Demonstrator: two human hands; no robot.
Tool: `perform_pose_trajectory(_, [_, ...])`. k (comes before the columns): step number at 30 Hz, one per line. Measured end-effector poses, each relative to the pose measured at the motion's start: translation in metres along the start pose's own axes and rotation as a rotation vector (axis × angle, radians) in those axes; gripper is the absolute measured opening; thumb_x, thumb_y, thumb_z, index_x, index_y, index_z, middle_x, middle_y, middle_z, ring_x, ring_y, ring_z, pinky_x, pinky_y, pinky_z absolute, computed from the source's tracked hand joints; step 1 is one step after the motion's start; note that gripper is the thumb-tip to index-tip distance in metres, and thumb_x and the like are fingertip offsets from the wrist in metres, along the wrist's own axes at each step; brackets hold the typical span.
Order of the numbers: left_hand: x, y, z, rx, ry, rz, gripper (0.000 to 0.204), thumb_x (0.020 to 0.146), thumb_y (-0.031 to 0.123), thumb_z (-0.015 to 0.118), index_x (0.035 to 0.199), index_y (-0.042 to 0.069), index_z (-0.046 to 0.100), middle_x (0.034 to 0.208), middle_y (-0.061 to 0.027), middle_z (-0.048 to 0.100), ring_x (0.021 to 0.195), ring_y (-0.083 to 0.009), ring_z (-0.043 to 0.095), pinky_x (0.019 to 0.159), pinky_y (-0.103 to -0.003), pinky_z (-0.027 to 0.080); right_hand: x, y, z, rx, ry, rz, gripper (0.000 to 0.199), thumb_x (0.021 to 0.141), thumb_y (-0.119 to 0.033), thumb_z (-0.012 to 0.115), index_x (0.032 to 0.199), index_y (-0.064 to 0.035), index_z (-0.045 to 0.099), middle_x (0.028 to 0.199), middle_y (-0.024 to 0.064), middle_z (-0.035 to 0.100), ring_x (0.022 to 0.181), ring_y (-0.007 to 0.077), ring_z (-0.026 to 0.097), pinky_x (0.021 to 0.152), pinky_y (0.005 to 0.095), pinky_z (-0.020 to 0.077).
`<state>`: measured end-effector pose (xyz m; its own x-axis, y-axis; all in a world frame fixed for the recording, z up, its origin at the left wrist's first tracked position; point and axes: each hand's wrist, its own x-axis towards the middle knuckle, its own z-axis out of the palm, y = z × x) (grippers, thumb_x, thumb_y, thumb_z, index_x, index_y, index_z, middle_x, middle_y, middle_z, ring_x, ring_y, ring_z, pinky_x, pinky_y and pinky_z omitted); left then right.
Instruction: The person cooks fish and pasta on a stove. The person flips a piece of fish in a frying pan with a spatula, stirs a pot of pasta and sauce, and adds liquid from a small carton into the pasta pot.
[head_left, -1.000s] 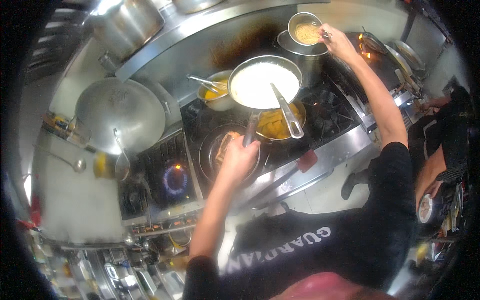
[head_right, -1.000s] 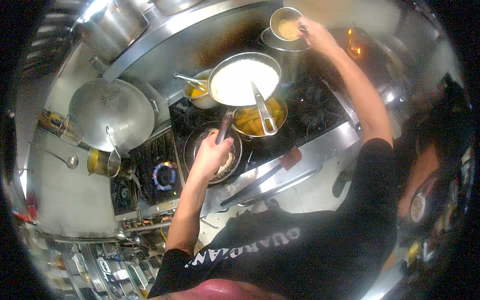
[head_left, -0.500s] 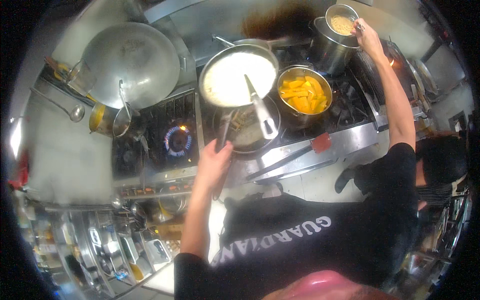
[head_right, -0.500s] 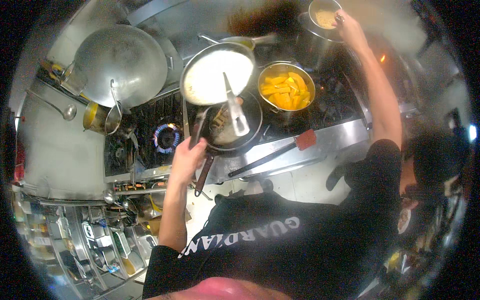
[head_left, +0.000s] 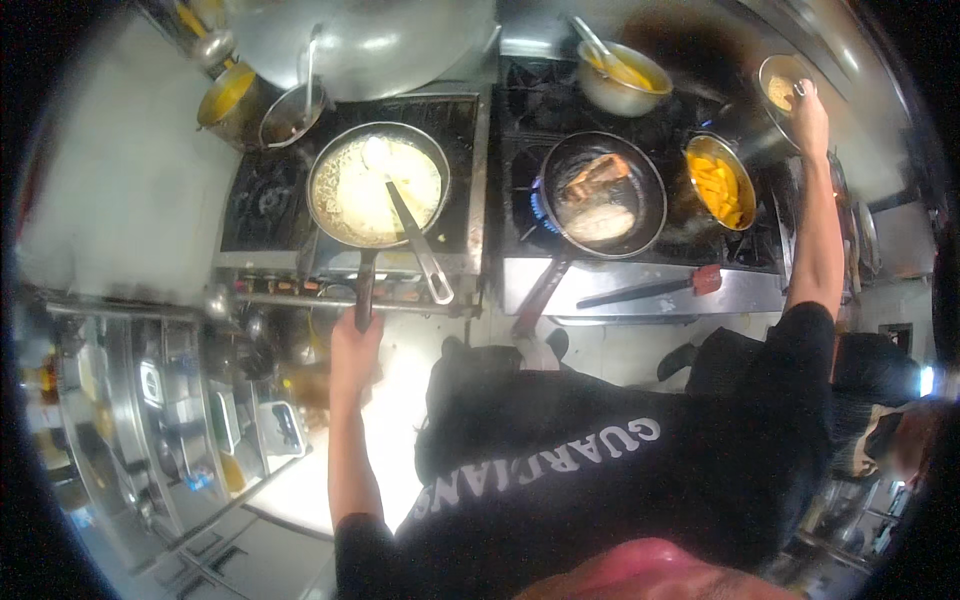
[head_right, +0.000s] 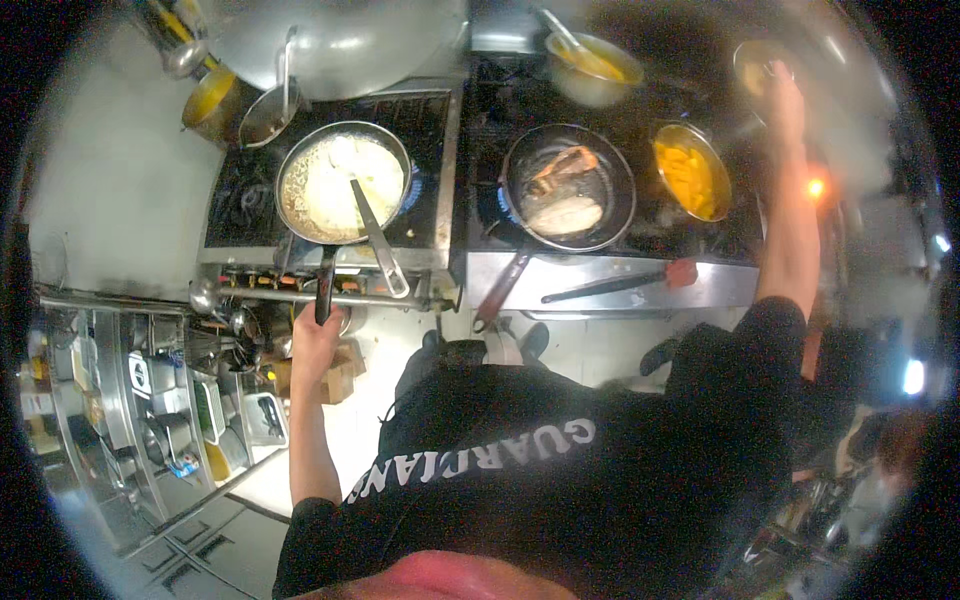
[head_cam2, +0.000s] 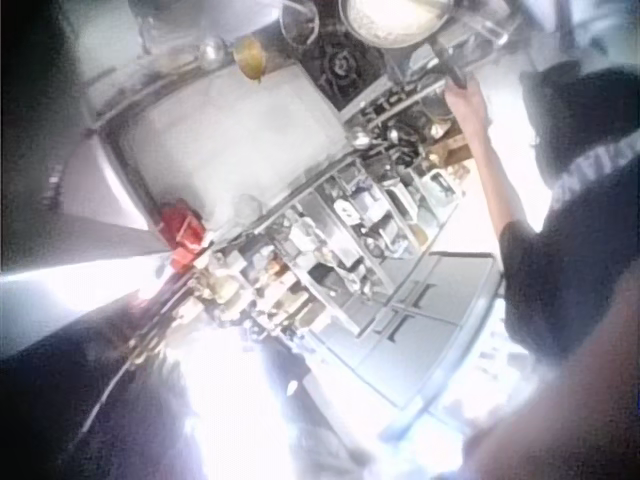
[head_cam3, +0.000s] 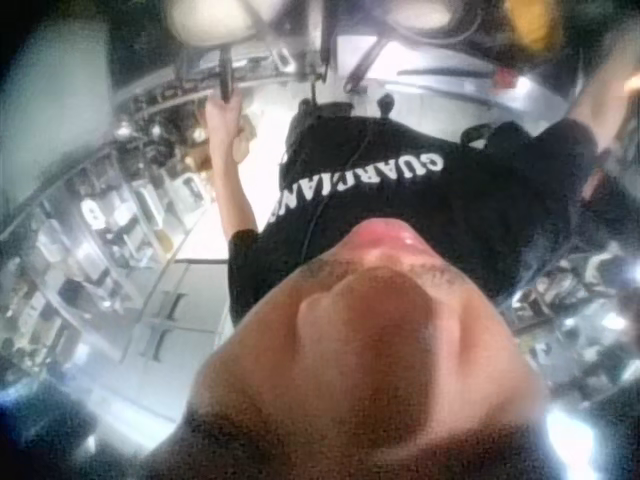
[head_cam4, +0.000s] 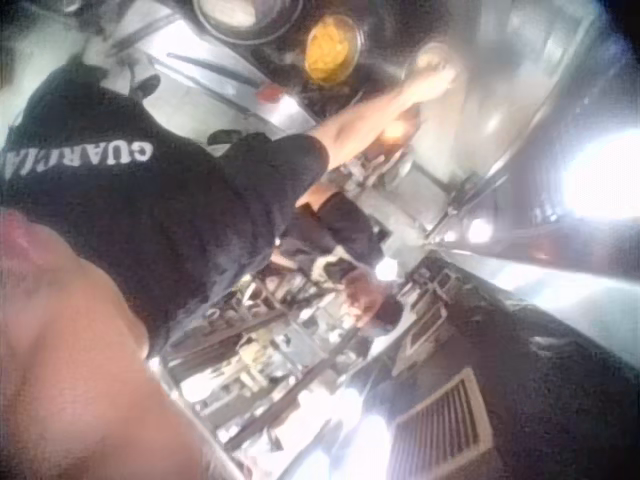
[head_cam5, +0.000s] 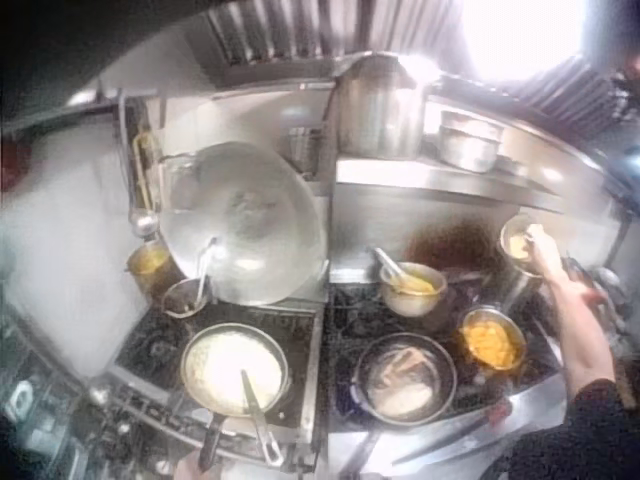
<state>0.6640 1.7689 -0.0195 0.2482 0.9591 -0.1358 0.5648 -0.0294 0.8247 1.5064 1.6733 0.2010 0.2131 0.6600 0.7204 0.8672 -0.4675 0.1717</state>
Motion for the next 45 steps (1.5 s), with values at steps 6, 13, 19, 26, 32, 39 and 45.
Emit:
perform_pose_trajectory(6, [0.034,-0.063,-0.008,0.036,-0.025,-0.065,0.029,0.093,0.021,0.067,0.107,-0.005,0.068,0.083,-0.0222,0.069,0.076,-0.0311,0.067,0.073,-0.042,0.051,0.017,-0.139,-0.039,0.100,0.009,0.114,0.025,0.094,-0.021,0.070,0.109,-0.0051,0.058,0.100,0.0227,0.069,0.094,0.0436,0.067,0.078,0.0475,0.0517])
perform_pose_trajectory(13, [0.106,-0.095,0.031,0.009,-0.101,-0.013,0.039,0.094,0.031,0.065,0.106,-0.006,0.067,0.083,-0.0232,0.071,0.075,-0.0367,0.069,0.072,-0.044,0.052,0.046,-0.264,-0.008,0.311,0.103,0.071,0.030,0.092,-0.028,0.075,0.109,-0.0065,0.066,0.099,0.0129,0.075,0.090,0.0272,0.073,0.082,0.0363,0.0553])
perform_pose_trajectory(19, [0.131,-0.123,0.061,-0.056,-0.011,0.068,0.032,0.094,0.026,0.065,0.105,-0.004,0.067,0.078,-0.0217,0.071,0.071,-0.0308,0.074,0.064,-0.042,0.056,0.045,-0.424,0.051,0.554,-0.005,0.133,0.026,0.088,-0.025,0.078,0.101,-0.0087,0.064,0.091,0.0147,0.075,0.088,0.0329,0.074,0.075,0.0408,0.0567])
perform_pose_trajectory(26, [0.177,-0.168,0.070,-0.053,-0.288,-0.097,0.043,0.092,0.032,0.066,0.117,-0.003,0.064,0.097,-0.0267,0.072,0.100,-0.0429,0.071,0.085,-0.048,0.055,0.018,-0.532,0.088,0.606,-0.072,-0.012,0.024,0.088,-0.016,0.076,0.102,-0.0055,0.059,0.085,0.0171,0.071,0.082,0.0359,0.071,0.073,0.0428,0.0547])
perform_pose_trajectory(32, [0.187,-0.190,0.035,-0.181,-0.269,-0.038,0.046,0.093,0.038,0.065,0.119,-0.001,0.066,0.107,-0.0289,0.071,0.107,-0.0471,0.066,0.093,-0.051,0.051,-0.019,-0.601,0.080,0.490,-0.225,-0.040,0.026,0.087,-0.012,0.074,0.104,-0.0059,0.056,0.088,0.0199,0.068,0.086,0.0399,0.069,0.075,0.0473,0.0544])
perform_pose_trajectory(39, [0.196,-0.174,-0.019,-0.110,-0.334,-0.026,0.049,0.096,0.038,0.062,0.128,0.002,0.065,0.114,-0.0302,0.069,0.111,-0.0486,0.064,0.096,-0.052,0.050,-0.064,-0.683,0.060,0.155,-0.554,-0.572,0.035,0.087,-0.007,0.063,0.119,-0.0054,0.052,0.107,0.0172,0.067,0.102,0.0344,0.069,0.075,0.0429,0.0611])
perform_pose_trajectory(45, [0.200,-0.174,-0.023,-0.059,-0.369,0.015,0.053,0.094,0.038,0.064,0.131,0.000,0.062,0.115,-0.0310,0.068,0.112,-0.0485,0.064,0.099,-0.051,0.050,-0.098,-0.739,0.046,0.041,-0.571,-0.796,0.026,0.087,-0.010,0.061,0.110,-0.0020,0.052,0.101,0.0149,0.065,0.100,0.0324,0.068,0.074,0.0388,0.0615])
